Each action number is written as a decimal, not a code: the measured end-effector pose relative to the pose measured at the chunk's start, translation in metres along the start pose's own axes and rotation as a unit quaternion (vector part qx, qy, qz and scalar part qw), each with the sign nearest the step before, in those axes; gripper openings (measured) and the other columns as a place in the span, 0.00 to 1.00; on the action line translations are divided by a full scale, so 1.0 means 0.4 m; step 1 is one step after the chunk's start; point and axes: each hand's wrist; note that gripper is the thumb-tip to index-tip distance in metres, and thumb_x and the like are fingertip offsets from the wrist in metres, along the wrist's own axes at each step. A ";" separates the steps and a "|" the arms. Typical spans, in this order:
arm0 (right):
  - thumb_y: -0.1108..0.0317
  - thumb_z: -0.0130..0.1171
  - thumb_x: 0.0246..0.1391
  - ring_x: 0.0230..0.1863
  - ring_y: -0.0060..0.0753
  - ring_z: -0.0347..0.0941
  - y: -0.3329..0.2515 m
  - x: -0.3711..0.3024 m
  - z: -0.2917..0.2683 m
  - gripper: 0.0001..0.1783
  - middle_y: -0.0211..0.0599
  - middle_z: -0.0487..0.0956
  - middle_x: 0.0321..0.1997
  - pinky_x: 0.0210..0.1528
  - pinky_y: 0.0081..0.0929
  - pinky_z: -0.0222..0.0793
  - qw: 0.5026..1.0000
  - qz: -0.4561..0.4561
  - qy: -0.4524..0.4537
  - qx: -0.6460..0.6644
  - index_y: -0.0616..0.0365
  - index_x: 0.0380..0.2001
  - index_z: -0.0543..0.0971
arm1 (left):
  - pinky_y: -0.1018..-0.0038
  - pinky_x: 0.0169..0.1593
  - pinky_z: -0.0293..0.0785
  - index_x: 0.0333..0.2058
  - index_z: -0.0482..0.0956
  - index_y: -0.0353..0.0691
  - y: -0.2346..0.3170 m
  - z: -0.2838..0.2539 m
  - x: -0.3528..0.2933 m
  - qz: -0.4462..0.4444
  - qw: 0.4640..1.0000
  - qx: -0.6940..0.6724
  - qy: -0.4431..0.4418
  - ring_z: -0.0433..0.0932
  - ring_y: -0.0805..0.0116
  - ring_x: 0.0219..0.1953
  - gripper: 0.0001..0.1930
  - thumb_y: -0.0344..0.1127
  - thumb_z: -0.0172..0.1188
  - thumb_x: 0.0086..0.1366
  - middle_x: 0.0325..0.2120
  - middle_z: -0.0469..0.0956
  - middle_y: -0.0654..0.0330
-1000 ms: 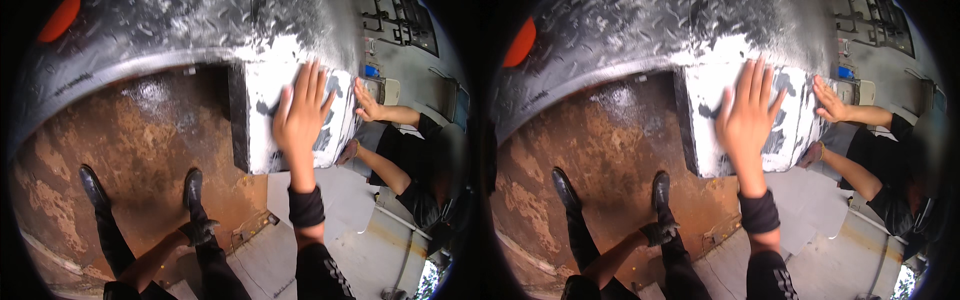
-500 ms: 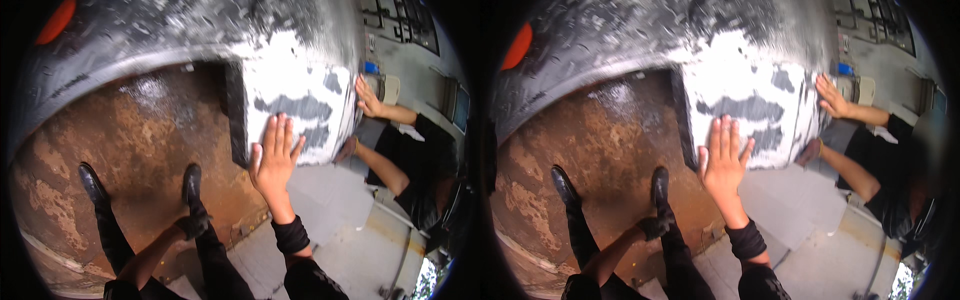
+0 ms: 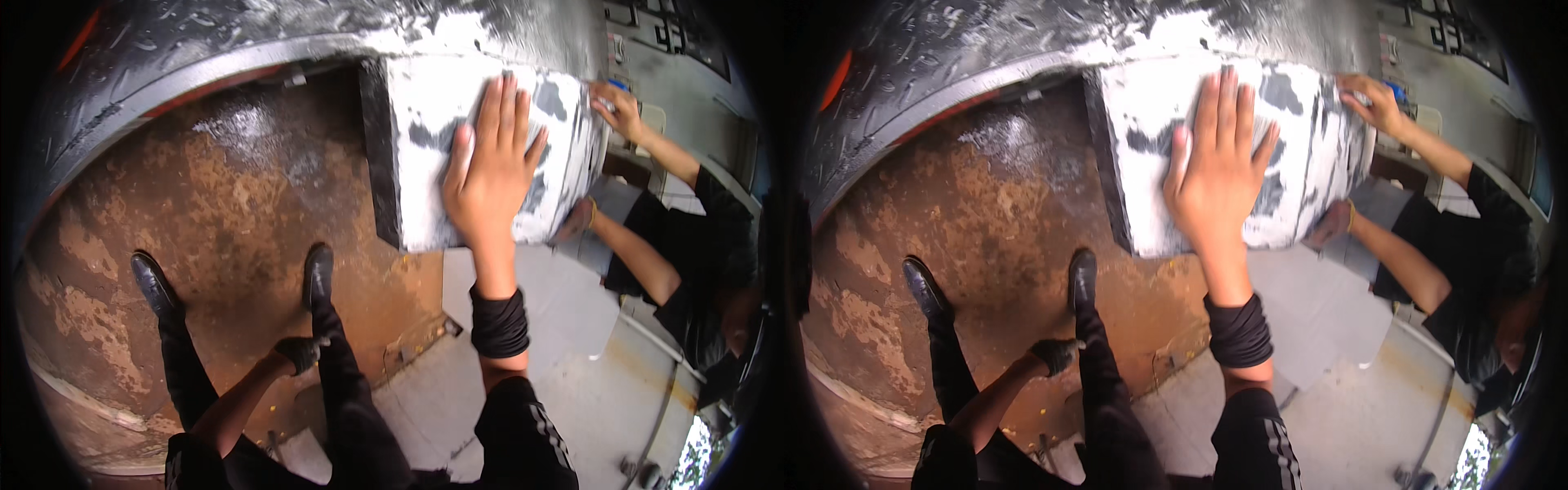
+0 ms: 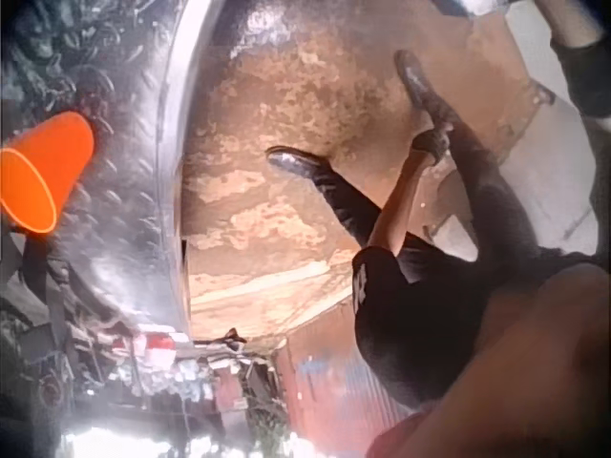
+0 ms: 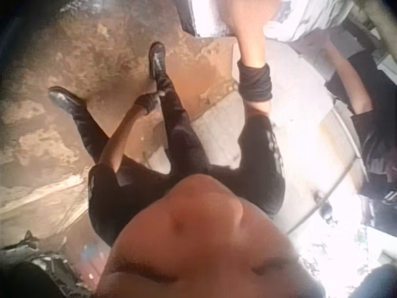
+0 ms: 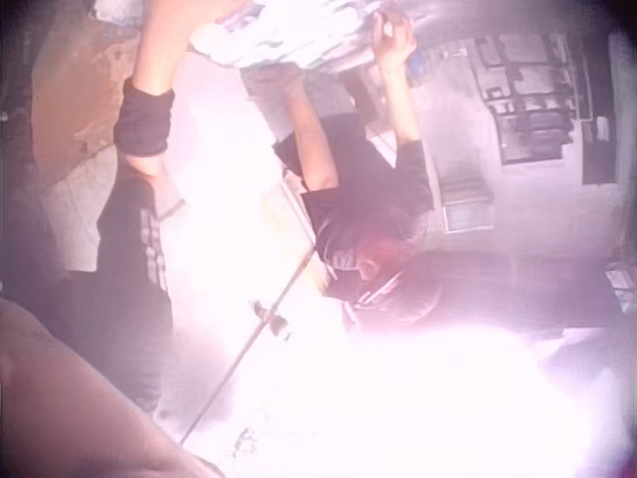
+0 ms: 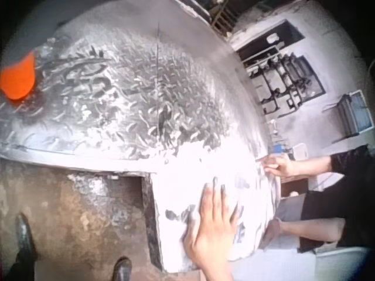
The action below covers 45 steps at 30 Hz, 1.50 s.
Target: The person kneels on the floor and sands a white-painted metal surface using a sanding block. They repeatedly rub the surface, occasionally dipping the block into an orange cup, likely containing water. Another person is visible in the background working on the same surface.
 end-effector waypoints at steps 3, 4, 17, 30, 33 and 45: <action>0.51 0.39 0.67 0.79 0.46 0.44 0.014 -0.223 0.024 0.35 0.44 0.56 0.76 0.76 0.56 0.22 0.995 0.054 -0.086 -0.007 0.59 0.71 0.59 | 0.64 0.40 0.77 0.62 0.69 0.46 -0.047 0.001 -0.008 0.036 0.997 0.039 0.061 0.83 0.61 0.37 0.22 0.45 0.47 0.73 0.38 0.83 0.57; 0.53 0.38 0.68 0.78 0.47 0.46 0.022 -0.175 0.019 0.33 0.44 0.56 0.76 0.76 0.57 0.24 0.996 0.058 -0.052 -0.036 0.60 0.71 0.59 | 0.65 0.40 0.78 0.61 0.69 0.44 -0.071 -0.007 0.020 0.051 0.993 0.059 0.083 0.82 0.63 0.37 0.23 0.46 0.47 0.73 0.38 0.82 0.58; 0.59 0.39 0.69 0.78 0.52 0.45 0.150 0.047 -0.011 0.32 0.51 0.55 0.76 0.75 0.56 0.31 0.998 0.044 0.047 -0.008 0.65 0.71 0.56 | 0.66 0.28 0.73 0.44 0.81 0.42 -0.058 -0.102 0.033 0.009 0.949 -0.248 -0.196 0.74 0.68 0.20 0.21 0.52 0.47 0.73 0.25 0.79 0.60; 0.56 0.43 0.66 0.77 0.49 0.49 0.145 -0.080 -0.024 0.35 0.50 0.57 0.75 0.76 0.53 0.33 0.999 -0.017 -0.029 0.020 0.63 0.70 0.59 | 0.67 0.38 0.77 0.50 0.79 0.49 -0.104 0.017 0.179 0.119 0.923 0.148 0.333 0.81 0.67 0.30 0.13 0.37 0.56 0.67 0.28 0.82 0.60; 0.55 0.44 0.64 0.78 0.48 0.46 0.168 -0.158 -0.023 0.36 0.49 0.57 0.75 0.76 0.55 0.28 0.998 -0.019 -0.067 0.008 0.64 0.71 0.58 | 0.67 0.40 0.78 0.53 0.77 0.50 -0.133 0.022 0.239 0.131 0.940 0.121 0.291 0.81 0.65 0.31 0.16 0.33 0.56 0.66 0.30 0.82 0.59; 0.53 0.43 0.67 0.77 0.45 0.48 0.001 -0.044 0.006 0.35 0.47 0.57 0.75 0.74 0.59 0.38 0.991 -0.111 -0.033 0.062 0.63 0.70 0.58 | 0.72 0.38 0.77 0.54 0.76 0.47 -0.013 -0.041 0.191 0.187 0.940 -0.013 0.286 0.79 0.69 0.29 0.19 0.26 0.51 0.65 0.30 0.81 0.60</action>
Point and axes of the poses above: each hand's wrist, its own x-axis towards the middle knuckle, its own z-axis out of the palm, y = z × x
